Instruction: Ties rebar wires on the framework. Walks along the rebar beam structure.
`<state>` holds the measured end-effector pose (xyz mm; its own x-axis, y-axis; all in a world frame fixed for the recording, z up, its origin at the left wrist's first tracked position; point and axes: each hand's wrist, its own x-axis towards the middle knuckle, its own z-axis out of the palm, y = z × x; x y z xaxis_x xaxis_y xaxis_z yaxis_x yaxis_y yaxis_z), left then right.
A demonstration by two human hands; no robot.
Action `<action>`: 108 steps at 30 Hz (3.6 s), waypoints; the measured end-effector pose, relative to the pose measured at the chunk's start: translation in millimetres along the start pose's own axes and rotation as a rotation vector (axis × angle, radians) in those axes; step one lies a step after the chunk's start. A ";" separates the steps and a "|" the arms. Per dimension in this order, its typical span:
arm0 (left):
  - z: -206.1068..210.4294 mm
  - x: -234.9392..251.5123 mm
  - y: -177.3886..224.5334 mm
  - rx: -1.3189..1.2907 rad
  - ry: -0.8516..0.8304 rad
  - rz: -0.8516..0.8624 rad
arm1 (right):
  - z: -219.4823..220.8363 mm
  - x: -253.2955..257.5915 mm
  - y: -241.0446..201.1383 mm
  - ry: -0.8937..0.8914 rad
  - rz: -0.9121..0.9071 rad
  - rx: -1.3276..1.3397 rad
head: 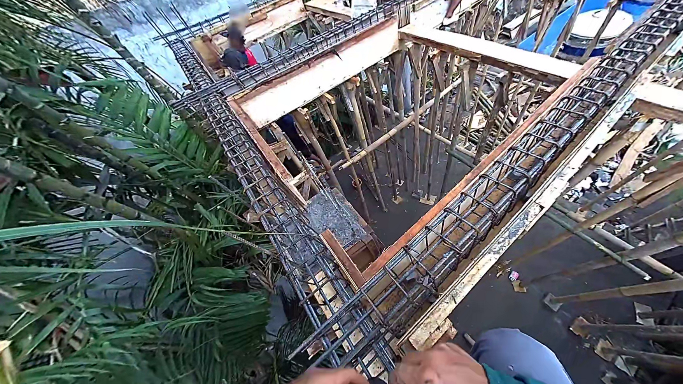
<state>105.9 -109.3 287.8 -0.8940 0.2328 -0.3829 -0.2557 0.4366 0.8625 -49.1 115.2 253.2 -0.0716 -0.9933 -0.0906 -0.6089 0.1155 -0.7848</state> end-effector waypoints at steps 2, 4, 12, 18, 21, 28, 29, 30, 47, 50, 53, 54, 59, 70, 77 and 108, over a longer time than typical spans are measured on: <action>-13.0 0.4 -18.4 -0.169 0.174 -0.043 | -2.1 -1.5 6.5 0.256 0.015 -0.062; -25.3 8.1 -49.1 -0.272 0.415 -0.110 | -8.7 -5.3 15.0 0.496 0.042 -0.063; 44.9 42.3 -270.2 0.252 0.556 -0.806 | -20.7 -19.8 22.9 0.691 0.197 0.025; 76.2 40.7 -279.3 0.446 0.612 -0.882 | -22.8 -14.1 22.6 0.694 0.210 0.055; 62.3 41.0 -290.0 0.449 0.598 -0.935 | -24.4 -5.1 24.9 0.701 0.222 0.116; 32.9 51.9 -285.7 0.358 0.512 -1.051 | -27.9 24.2 40.6 0.681 0.264 0.346; 32.1 53.7 -285.1 0.349 0.494 -1.072 | -29.2 29.4 46.0 0.688 0.272 0.411; 31.7 54.9 -284.1 0.340 0.476 -1.087 | -30.6 35.5 52.3 0.699 0.278 0.473; -8.5 47.4 -270.4 -0.013 0.551 -1.003 | -14.2 135.7 147.4 0.390 0.613 0.455; -27.1 63.9 -228.5 0.137 0.754 -0.790 | -4.4 145.3 146.8 0.050 0.650 0.158; -32.5 101.1 -180.1 0.376 0.578 -0.418 | 4.6 161.5 148.3 -0.330 0.671 0.081; -30.4 116.1 -172.0 0.475 0.494 -0.315 | 7.2 165.4 151.6 -0.380 0.646 0.102; -38.2 174.6 -184.4 0.579 0.314 -0.092 | 5.6 172.1 183.5 -0.280 0.547 0.328; -91.2 260.0 -210.9 0.055 0.139 -0.036 | -17.4 193.1 207.9 0.164 0.868 0.295; -98.5 295.8 -234.5 0.019 0.209 0.239 | -59.2 209.0 208.7 0.067 1.040 0.268; -122.6 272.6 -251.2 -0.362 -0.010 -0.411 | -16.8 232.4 244.5 -0.199 0.658 -0.018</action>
<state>-118.7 -262.0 7.3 -0.6907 0.1152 -0.7139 -0.6950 0.1669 0.6994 -227.9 -87.4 50.6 -0.2855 -0.6978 -0.6569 -0.5015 0.6929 -0.5181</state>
